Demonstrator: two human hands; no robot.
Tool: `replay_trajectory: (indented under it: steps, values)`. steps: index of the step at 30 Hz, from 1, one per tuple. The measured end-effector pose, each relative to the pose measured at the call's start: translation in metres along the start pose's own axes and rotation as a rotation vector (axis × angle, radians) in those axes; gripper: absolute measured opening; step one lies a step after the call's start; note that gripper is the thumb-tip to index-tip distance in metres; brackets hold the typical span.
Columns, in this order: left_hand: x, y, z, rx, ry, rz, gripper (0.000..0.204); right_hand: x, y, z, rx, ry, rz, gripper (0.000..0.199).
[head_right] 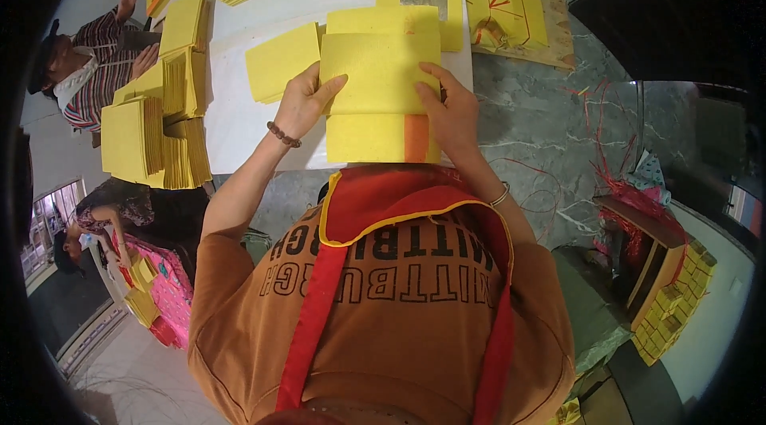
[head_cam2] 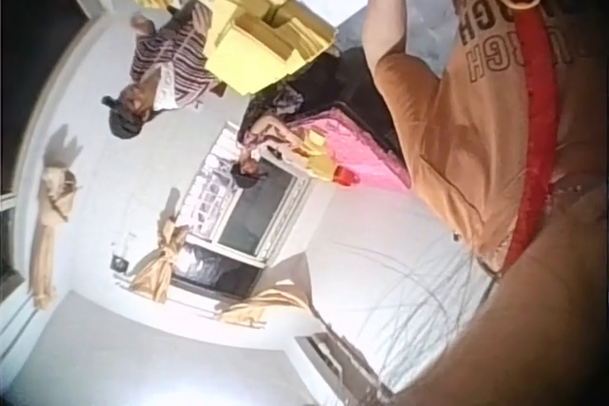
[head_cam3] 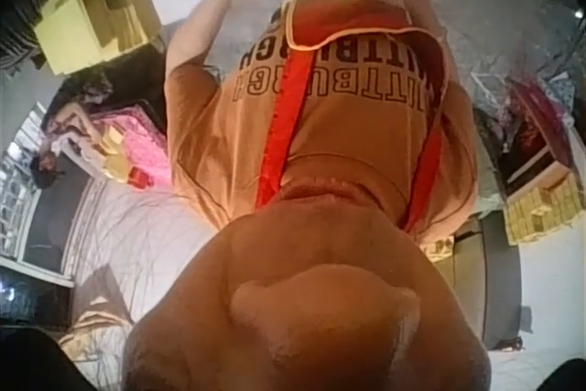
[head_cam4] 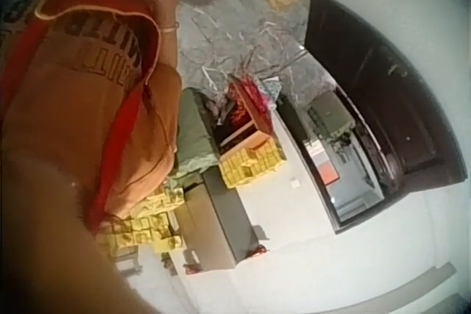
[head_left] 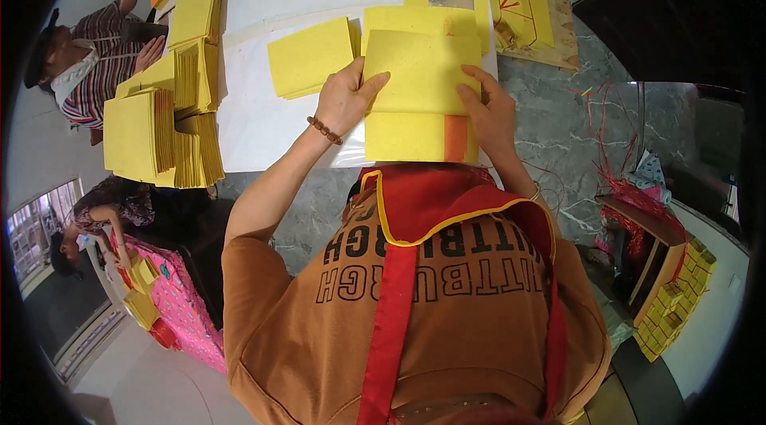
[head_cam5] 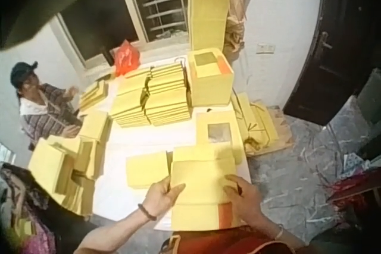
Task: Folding yellow sheets of paper and organizing them into stacks on a workbench.
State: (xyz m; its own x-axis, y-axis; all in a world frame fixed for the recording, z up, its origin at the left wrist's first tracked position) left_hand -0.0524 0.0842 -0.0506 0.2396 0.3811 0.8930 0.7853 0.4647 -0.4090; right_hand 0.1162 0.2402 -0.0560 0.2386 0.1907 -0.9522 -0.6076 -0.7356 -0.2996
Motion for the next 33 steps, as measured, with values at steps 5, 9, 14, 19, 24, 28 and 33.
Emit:
replay_trajectory:
  steps: [5, 9, 14, 19, 24, 28, 33]
  values:
    - [0.029, -0.014, -0.009, 0.103, -0.097, 0.192, 0.036, 0.002, 0.0, 0.002, 0.024, -0.021, 0.024, 0.029]
    - [0.1, -0.005, -0.022, 0.286, 0.51, 0.667, 0.042, -0.003, -0.001, 0.0, 0.06, -0.06, 0.043, 0.029]
    - [0.091, 0.05, -0.013, 0.053, 0.578, 0.774, 0.037, 0.007, 0.0, 0.0, 0.084, -0.018, 0.177, 0.024]
    - [0.071, 0.062, -0.012, 0.061, 0.546, 0.861, 0.032, -0.036, -0.004, -0.007, 0.088, -0.169, -0.357, 0.029]
    - [0.072, 0.061, -0.009, 0.059, 0.529, 0.872, 0.033, -0.053, 0.031, -0.035, -0.25, -0.533, -0.849, 0.043]
    - [0.07, 0.056, -0.01, -0.012, 0.541, 0.756, 0.035, -0.032, 0.036, -0.037, -0.339, -0.41, -0.846, 0.052]
    - [0.069, 0.049, -0.008, -0.303, 0.515, 0.71, 0.046, -0.027, 0.031, -0.029, -0.38, -0.36, -0.763, 0.052]
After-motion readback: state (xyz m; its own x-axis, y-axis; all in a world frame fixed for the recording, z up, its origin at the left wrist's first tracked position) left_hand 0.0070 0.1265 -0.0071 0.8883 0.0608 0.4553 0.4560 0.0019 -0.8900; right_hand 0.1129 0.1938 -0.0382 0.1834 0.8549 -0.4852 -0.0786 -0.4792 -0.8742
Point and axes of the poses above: each hand's wrist, its own z-axis towards the middle knuckle, its own y-axis out of the palm, x = y × z, the point moved 8 cm from there along z, towards the middle knuckle, and after that the axes turned 5 degrees about -x, right-handed, at the moved point
